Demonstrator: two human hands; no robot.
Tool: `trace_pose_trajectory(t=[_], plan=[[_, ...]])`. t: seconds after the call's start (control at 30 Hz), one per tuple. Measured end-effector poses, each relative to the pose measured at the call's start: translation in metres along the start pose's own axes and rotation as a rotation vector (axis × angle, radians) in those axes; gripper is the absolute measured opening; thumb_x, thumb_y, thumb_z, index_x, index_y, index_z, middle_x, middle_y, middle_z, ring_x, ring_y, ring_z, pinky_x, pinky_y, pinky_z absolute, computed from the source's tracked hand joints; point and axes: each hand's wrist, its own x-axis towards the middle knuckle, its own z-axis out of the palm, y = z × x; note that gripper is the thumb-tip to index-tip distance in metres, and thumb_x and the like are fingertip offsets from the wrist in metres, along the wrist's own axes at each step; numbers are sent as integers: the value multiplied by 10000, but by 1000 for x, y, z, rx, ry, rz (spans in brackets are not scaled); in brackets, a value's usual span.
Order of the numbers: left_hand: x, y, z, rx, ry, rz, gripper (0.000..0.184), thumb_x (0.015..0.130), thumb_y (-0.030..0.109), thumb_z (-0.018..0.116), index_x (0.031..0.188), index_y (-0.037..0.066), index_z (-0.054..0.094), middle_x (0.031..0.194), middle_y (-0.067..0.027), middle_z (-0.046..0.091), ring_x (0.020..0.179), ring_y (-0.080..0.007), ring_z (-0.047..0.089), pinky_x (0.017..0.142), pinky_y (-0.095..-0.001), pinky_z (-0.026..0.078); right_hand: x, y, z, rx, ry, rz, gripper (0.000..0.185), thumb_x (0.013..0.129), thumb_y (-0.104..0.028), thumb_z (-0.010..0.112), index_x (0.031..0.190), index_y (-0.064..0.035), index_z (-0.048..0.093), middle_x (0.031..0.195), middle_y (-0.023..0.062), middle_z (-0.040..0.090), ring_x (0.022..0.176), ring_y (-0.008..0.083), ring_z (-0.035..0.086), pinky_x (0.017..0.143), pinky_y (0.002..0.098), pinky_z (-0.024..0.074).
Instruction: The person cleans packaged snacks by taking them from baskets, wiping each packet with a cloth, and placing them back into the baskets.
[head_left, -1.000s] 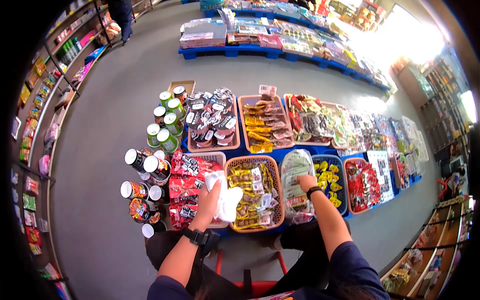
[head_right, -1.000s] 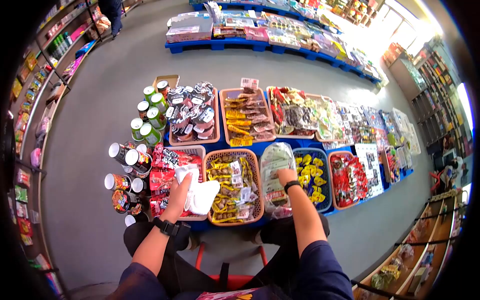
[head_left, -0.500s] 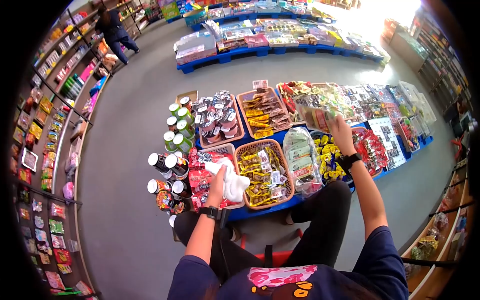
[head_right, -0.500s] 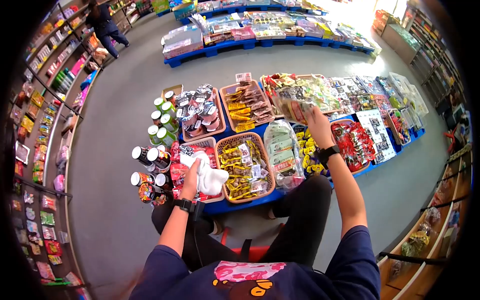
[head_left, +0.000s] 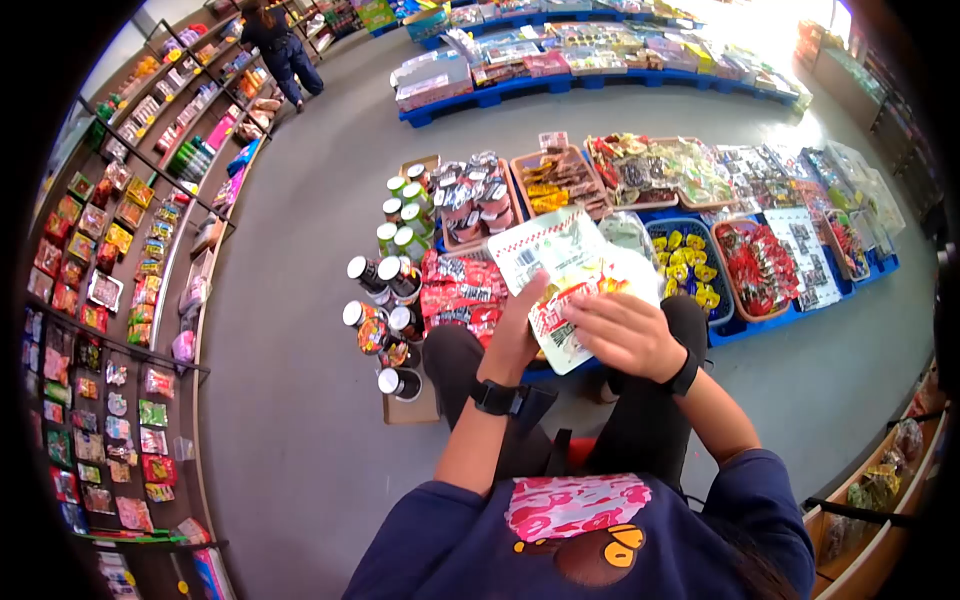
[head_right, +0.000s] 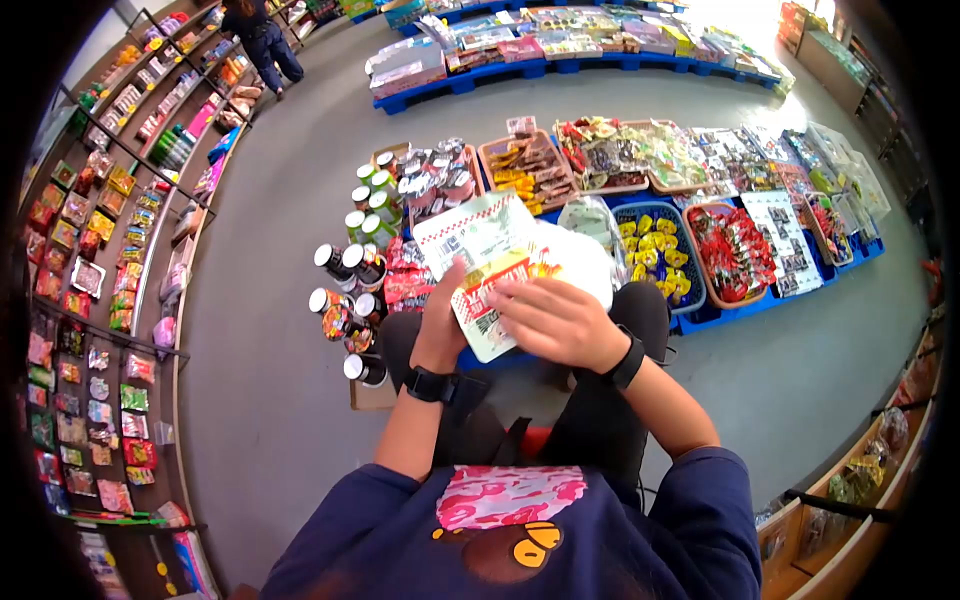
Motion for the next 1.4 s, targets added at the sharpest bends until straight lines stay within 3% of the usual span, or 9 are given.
trace_pose_trajectory(t=[0.2,0.33,0.47,0.53,0.67,0.83,0.97,1.0,1.4], plan=[[-9,-2,15,-36,15,101,388,845,56,562,1199,-17,421,1122,-136,555,976,-223,588,818,-348,512,-21,-16,-30,550,249,230,454,706,37,496,1139,-97,474,1179,156,537,1154,337,465,991,450,310],[-18,-15,20,-110,94,125,386,864,92,547,1210,-12,415,1145,-145,546,984,-239,586,818,-362,513,-34,-17,-11,1033,811,1083,485,717,30,385,1195,-49,370,1264,158,425,1162,251,421,972,335,320],[-40,-50,13,-576,88,-110,393,884,135,519,1232,-7,403,1155,-162,543,998,-271,583,845,-395,500,-117,-66,105,1539,142,1367,500,892,-392,464,1296,-111,379,1266,76,444,1112,172,463,897,323,397],[-54,-57,10,-622,120,-160,385,886,147,517,1226,-4,418,1151,-170,547,1011,-278,578,858,-409,494,-104,-94,106,2539,414,1306,534,886,-484,399,1307,-156,374,1293,67,445,1160,258,452,923,456,395],[-84,-38,-6,-420,288,-286,340,856,114,543,1155,-31,467,1068,-154,590,931,-247,611,835,-349,502,-110,-113,87,1713,426,1197,564,883,-429,450,1308,-70,358,1296,103,447,1165,280,451,980,417,358],[-98,-34,-40,-10,298,-163,424,845,91,536,1223,-43,399,1122,-167,559,972,-247,594,825,-334,500,-89,-73,30,2122,1058,1456,534,887,-315,437,1296,16,347,1260,157,474,1131,290,485,966,418,371],[-94,-61,-41,99,234,-337,459,860,190,534,1254,-1,397,1144,-125,549,991,-220,574,869,-340,458,-78,-101,25,1277,-129,1361,324,788,-196,612,1073,-44,587,1325,204,386,1274,357,263,1006,433,284],[-93,-78,-41,-8,186,-316,471,874,223,508,1271,3,383,1170,-132,532,1026,-231,553,886,-344,444,-66,-105,25,569,-212,780,235,713,-174,685,907,-47,642,1347,230,336,1266,424,202,995,476,261],[-97,-57,-21,-477,267,-239,420,880,298,461,1150,-21,503,1041,-137,607,923,-231,602,824,-335,470,-29,-135,45,728,-165,675,128,694,7,583,820,-16,588,1016,143,549,978,342,516,790,389,436]])
